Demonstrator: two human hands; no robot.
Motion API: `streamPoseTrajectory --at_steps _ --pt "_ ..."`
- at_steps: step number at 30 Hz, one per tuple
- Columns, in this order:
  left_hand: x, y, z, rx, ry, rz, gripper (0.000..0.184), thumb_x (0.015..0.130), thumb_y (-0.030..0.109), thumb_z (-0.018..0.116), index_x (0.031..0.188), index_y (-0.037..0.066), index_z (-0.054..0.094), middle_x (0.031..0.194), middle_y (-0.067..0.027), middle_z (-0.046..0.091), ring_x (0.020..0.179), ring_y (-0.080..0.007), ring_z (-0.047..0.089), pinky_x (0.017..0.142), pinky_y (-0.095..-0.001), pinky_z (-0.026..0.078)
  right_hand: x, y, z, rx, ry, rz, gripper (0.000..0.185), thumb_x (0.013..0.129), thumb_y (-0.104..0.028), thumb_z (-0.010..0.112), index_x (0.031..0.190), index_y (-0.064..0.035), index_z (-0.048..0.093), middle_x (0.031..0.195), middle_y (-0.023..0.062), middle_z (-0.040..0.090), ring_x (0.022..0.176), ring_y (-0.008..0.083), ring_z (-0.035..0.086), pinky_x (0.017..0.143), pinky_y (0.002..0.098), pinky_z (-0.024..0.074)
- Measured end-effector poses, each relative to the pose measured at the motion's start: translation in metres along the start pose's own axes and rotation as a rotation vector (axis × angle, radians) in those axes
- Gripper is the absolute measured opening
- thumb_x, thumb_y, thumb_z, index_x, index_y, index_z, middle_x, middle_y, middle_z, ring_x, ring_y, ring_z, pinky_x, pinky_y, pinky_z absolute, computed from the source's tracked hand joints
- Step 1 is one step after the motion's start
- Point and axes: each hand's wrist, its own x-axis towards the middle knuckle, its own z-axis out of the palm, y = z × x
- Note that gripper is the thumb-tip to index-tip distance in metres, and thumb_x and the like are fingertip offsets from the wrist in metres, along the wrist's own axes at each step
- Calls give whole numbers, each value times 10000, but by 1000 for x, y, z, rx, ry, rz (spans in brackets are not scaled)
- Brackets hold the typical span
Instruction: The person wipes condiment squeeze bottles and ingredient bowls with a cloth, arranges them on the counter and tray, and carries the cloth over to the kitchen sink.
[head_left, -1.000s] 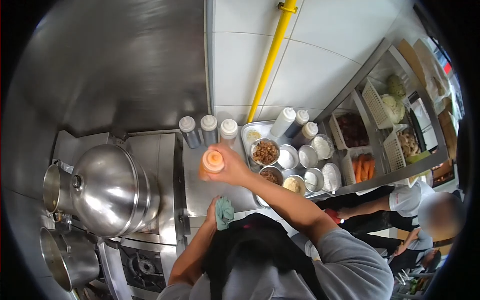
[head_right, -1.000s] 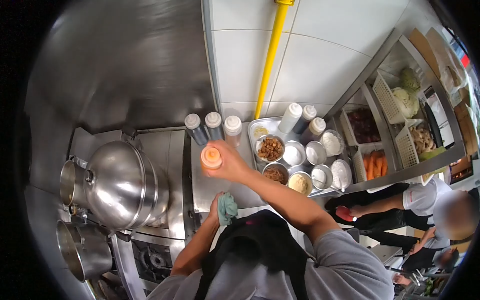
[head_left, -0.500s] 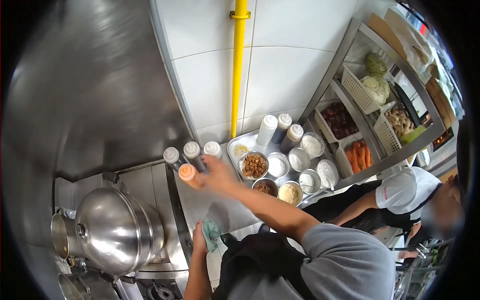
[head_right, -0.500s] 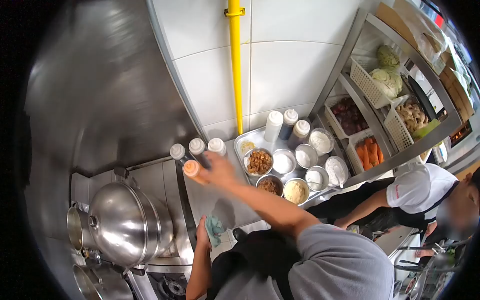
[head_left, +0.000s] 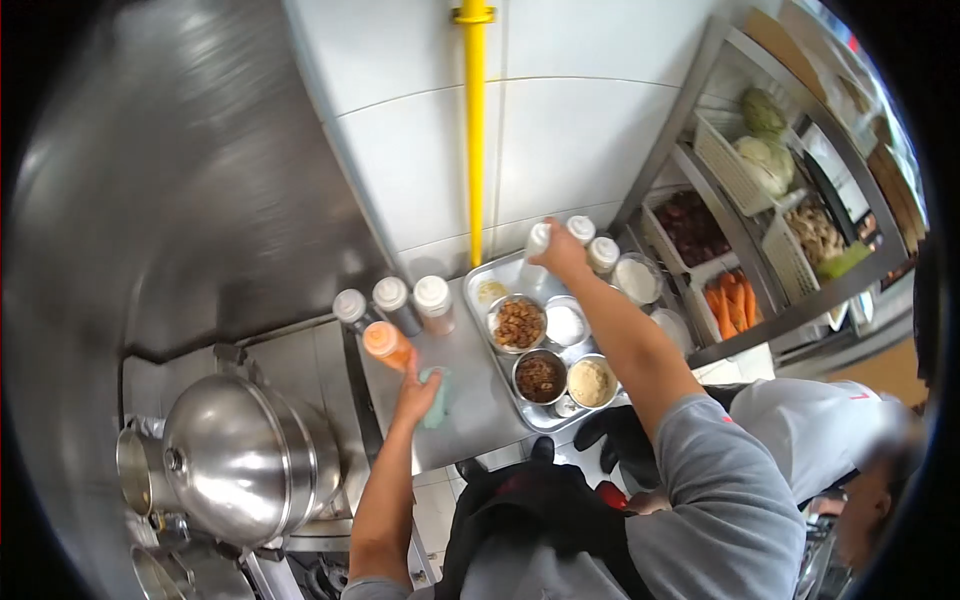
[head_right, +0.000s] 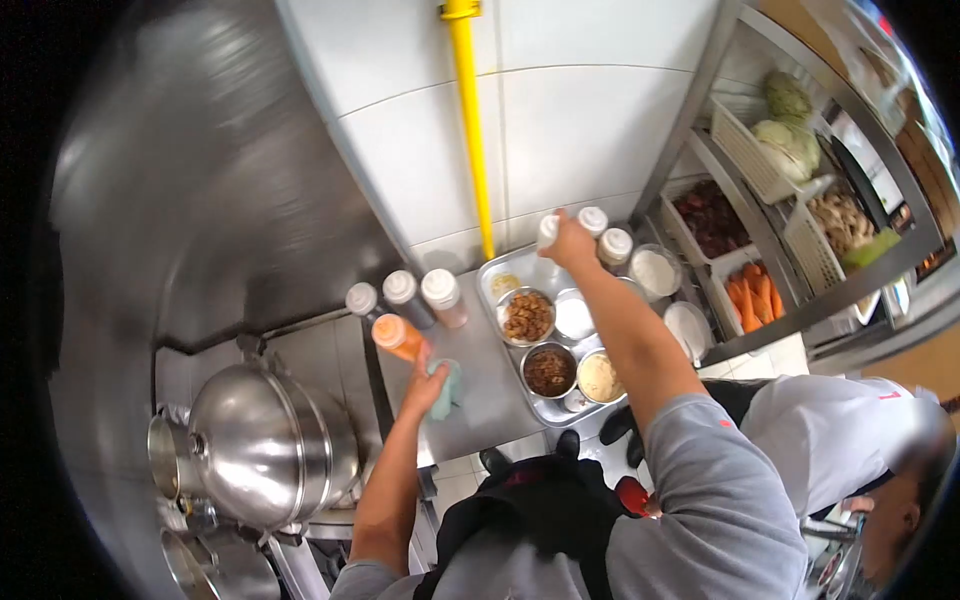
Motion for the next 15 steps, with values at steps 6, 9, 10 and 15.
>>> streamPoseTrajectory --at_steps 6,9,10,15 --pt "7 -7 -11 57 14 -78 887 875 393 629 1579 96 177 1488 -262 440 1348 -389 475 1112 -403 378 -15 4 -24 10 -65 -55 789 647 -322 869 1322 -140 504 1134 178 672 1081 351 650 912 452 530" --pt "-12 -11 -21 36 25 -32 877 874 399 625 1574 95 194 1448 -274 480 1329 -397 493 1096 -407 395 -45 -21 -61 211 90 -273 707 640 -289 854 1256 -120 551 1150 161 668 1015 359 663 861 453 534" --pt "-20 -5 -27 44 53 -63 877 874 399 625 1574 95 194 1448 -274 480 1329 -397 493 1096 -407 395 -55 -32 -73 223 151 -353 702 636 -277 852 1254 -118 560 1147 154 667 984 355 667 846 446 535" --pt "-45 -18 -17 -75 -28 -304 743 888 376 644 1497 57 363 1346 -271 564 1255 -370 554 1057 -399 422 -124 -104 -111 266 -119 -490 725 652 -290 857 1293 -129 558 1178 139 663 1053 351 658 898 425 532"
